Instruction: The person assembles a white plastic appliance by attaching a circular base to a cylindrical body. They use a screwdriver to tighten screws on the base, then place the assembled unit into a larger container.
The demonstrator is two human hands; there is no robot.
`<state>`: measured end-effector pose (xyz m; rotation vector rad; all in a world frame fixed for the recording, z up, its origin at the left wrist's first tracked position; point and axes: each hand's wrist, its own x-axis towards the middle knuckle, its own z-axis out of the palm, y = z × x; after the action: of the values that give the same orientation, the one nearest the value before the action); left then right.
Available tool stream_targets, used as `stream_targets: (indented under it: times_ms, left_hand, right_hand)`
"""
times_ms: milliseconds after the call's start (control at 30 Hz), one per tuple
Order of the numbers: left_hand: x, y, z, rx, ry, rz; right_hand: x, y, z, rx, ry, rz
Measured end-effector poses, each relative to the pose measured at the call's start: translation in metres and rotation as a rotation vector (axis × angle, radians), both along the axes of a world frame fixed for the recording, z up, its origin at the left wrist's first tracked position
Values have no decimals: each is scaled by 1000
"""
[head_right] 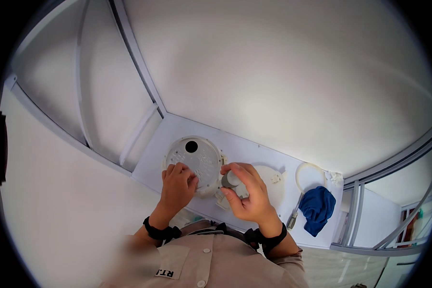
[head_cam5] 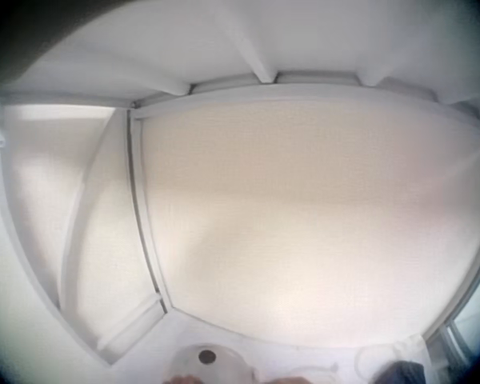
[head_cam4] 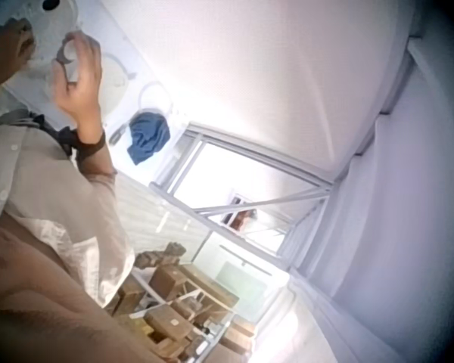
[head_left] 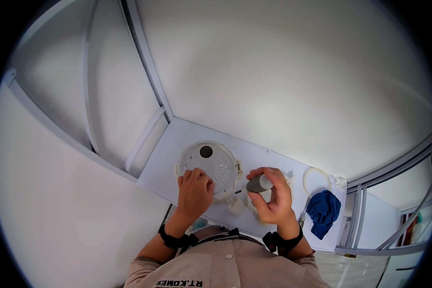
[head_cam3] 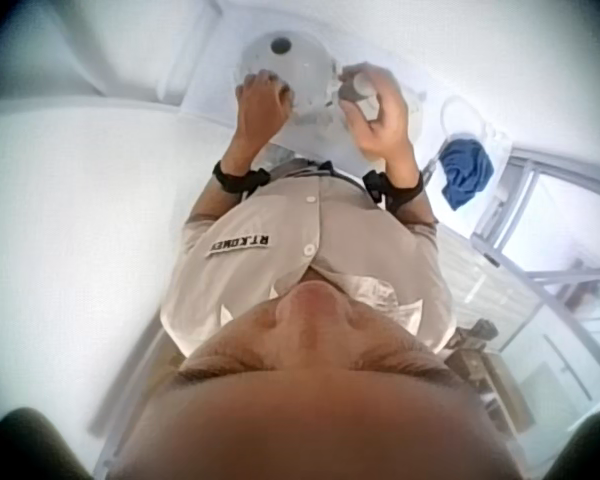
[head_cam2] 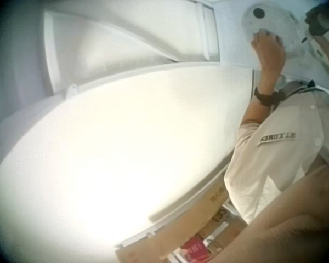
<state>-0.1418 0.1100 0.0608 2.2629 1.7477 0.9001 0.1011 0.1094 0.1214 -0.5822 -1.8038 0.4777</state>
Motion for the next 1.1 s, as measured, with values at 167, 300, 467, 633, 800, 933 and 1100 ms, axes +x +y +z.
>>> stream_targets:
  times_ms: [167,300,467,633,800,933,1100]
  left_hand:
    - [1,-3,7,-93,-366,-48]
    - [-5,-20,6,-348,-708,-11]
    - [-18,-30,-15,-524,-1472,-97]
    - [-29,-30,-12,-755,-1865,-200]
    - [-41,-18,-12,-839,-2006,-347]
    - [-51,-8,-7,-845,-2025,-405]
    - [-70,1,-11,-880,-1982,-489]
  right_hand:
    - [1,-4,-10,-28,156,27]
    - [0,-9,-28,-67,345,23]
    - [-4,-19,-36,-196,601,-91]
    - [-13,-19,-36,-226,677,-119]
    - [-31,-22,-36,-209,730,-135]
    - [-46,-26,-40,-173,741,-164]
    - [-70,-36,-38,-150,734,-209]
